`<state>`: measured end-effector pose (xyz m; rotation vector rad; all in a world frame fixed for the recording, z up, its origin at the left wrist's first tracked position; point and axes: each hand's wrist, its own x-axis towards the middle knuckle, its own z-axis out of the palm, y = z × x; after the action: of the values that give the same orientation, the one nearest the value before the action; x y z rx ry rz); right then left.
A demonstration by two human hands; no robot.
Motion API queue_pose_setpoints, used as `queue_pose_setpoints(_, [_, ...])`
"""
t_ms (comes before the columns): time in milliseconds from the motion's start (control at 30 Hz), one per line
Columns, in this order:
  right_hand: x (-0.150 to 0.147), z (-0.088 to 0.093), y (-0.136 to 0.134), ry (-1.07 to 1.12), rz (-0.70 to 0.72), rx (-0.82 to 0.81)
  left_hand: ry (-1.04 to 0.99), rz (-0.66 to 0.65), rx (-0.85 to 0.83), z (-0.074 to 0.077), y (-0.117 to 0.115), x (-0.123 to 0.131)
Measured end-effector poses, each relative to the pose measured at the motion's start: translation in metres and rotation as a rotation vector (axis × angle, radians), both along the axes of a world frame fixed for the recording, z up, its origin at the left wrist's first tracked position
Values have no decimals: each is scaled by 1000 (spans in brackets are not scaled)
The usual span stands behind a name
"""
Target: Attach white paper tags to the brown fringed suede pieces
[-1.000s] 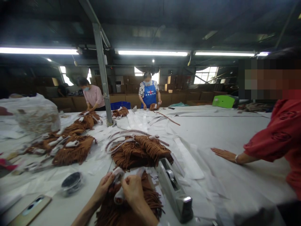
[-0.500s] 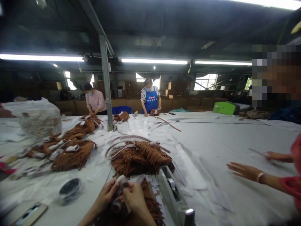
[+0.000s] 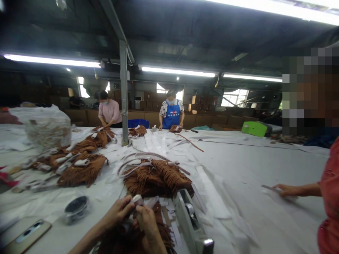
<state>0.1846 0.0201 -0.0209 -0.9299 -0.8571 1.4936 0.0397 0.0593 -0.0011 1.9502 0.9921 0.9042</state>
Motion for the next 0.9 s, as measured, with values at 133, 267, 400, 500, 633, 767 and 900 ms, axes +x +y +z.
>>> queue_pose_setpoints(133, [-9,-4,-4,113,-107,-44,27,11,10,-2,-1,5])
queue_pose_setpoints(267, [-17,-8,-6,249,-156,-58,52,36,22,-5,-1,6])
queue_pose_setpoints(400, [-19,-8,-7,285,-142,-41,10,70,-12,-3,-2,6])
queue_pose_setpoints(500, [-18,-7,-8,328,-138,-44,-88,76,-128,-1,-2,7])
queue_pose_setpoints(633, [-19,-14,-6,358,-115,-30,-166,37,-296,3,0,7])
queue_pose_setpoints(767, [-21,-21,-6,259,-83,59,-99,-126,-277,9,5,4])
queue_pose_setpoints(900, [2,-3,-9,-169,1,296,2,-138,-216,10,-1,8])
